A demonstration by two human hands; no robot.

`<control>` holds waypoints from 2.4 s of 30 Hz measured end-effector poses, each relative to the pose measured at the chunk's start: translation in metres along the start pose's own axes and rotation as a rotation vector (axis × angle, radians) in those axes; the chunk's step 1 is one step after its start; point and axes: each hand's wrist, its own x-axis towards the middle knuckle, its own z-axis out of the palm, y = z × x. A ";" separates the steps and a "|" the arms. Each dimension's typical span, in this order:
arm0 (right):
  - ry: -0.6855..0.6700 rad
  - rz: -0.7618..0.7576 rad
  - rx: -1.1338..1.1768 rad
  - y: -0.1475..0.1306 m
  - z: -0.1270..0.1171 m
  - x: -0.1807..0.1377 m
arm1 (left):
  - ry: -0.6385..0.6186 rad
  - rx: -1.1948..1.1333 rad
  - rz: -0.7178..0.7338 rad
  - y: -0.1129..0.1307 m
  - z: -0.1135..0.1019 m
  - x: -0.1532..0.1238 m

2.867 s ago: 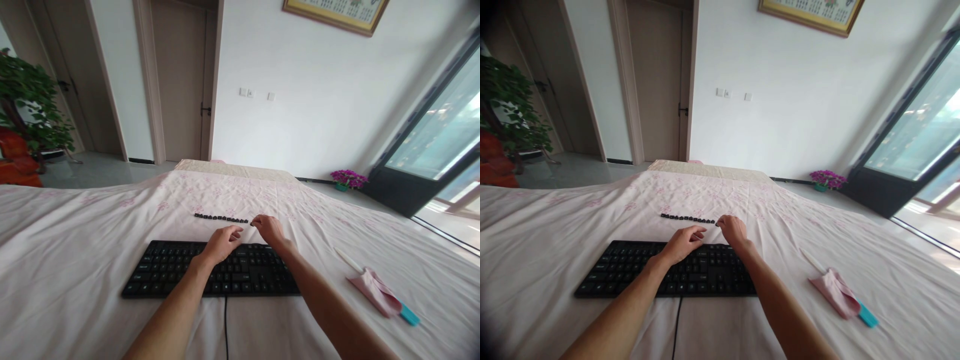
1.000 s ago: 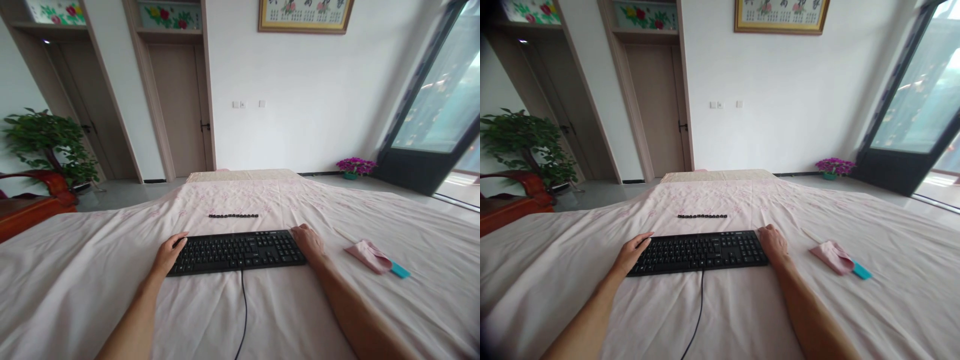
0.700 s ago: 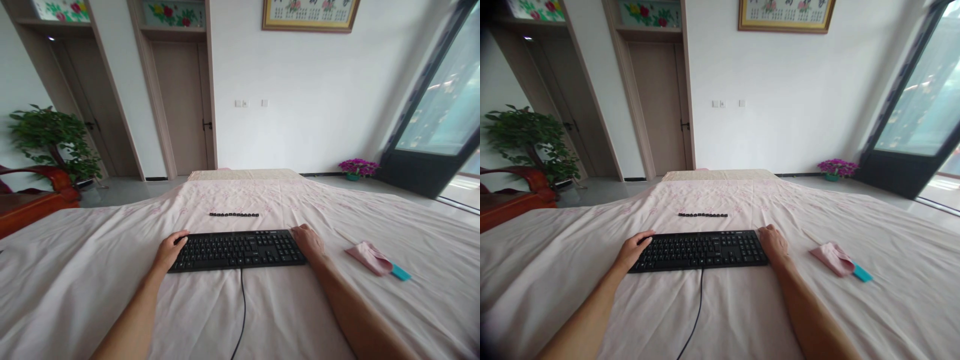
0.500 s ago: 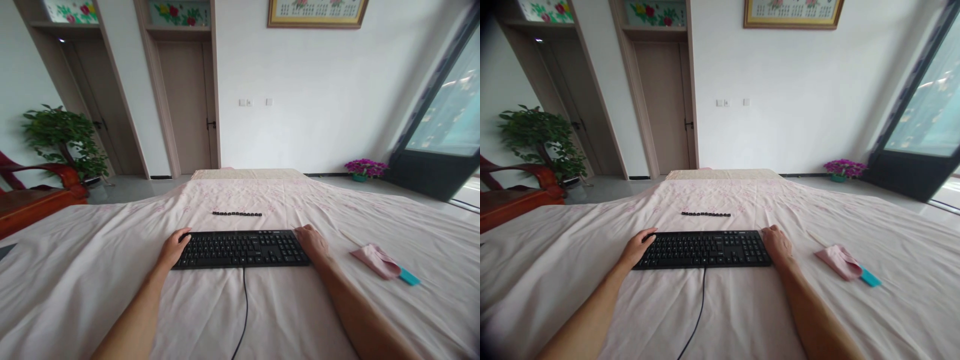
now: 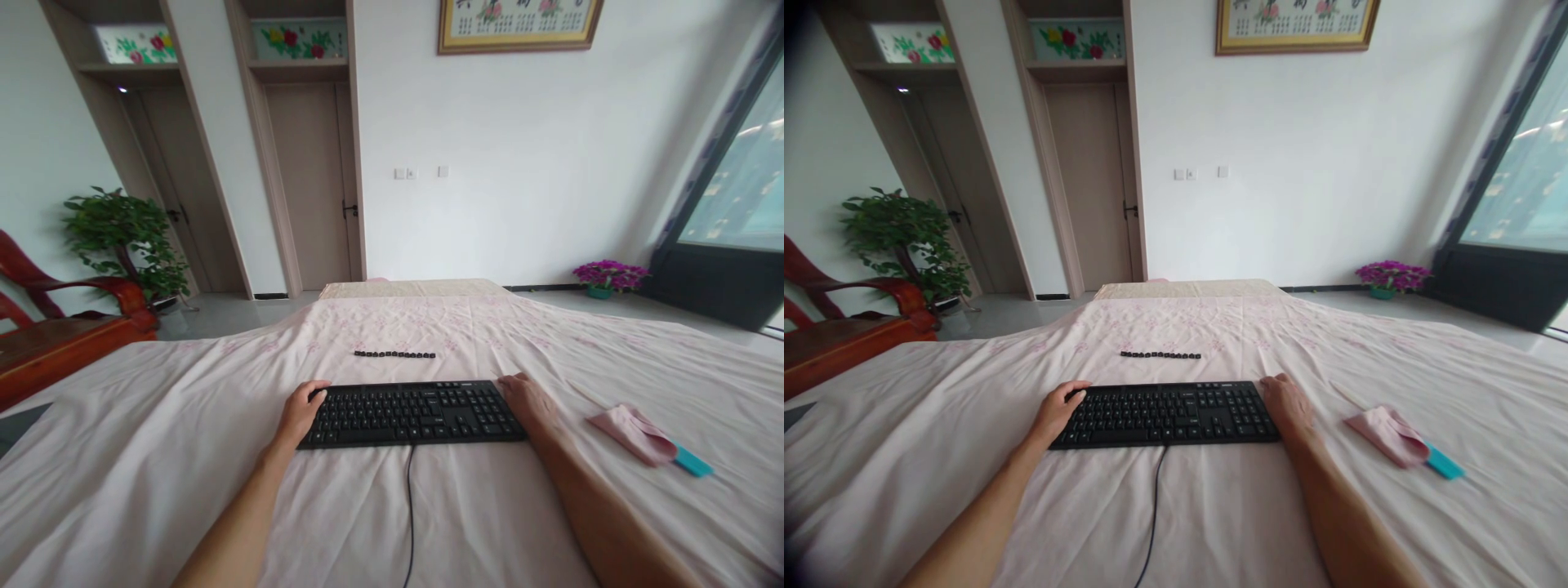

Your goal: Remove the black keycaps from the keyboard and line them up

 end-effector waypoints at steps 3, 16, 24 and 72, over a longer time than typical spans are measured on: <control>-0.009 0.038 -0.016 0.007 -0.002 0.001 | 0.002 0.014 0.016 0.007 0.006 -0.002; -0.007 0.095 -0.032 0.019 0.002 0.008 | 0.011 0.021 -0.016 0.014 0.014 -0.002; -0.015 0.116 -0.038 0.019 0.002 0.008 | 0.021 0.010 -0.074 0.012 0.012 -0.003; -0.075 -0.334 0.643 -0.150 -0.073 -0.015 | -0.148 -0.370 -0.081 0.019 0.004 0.006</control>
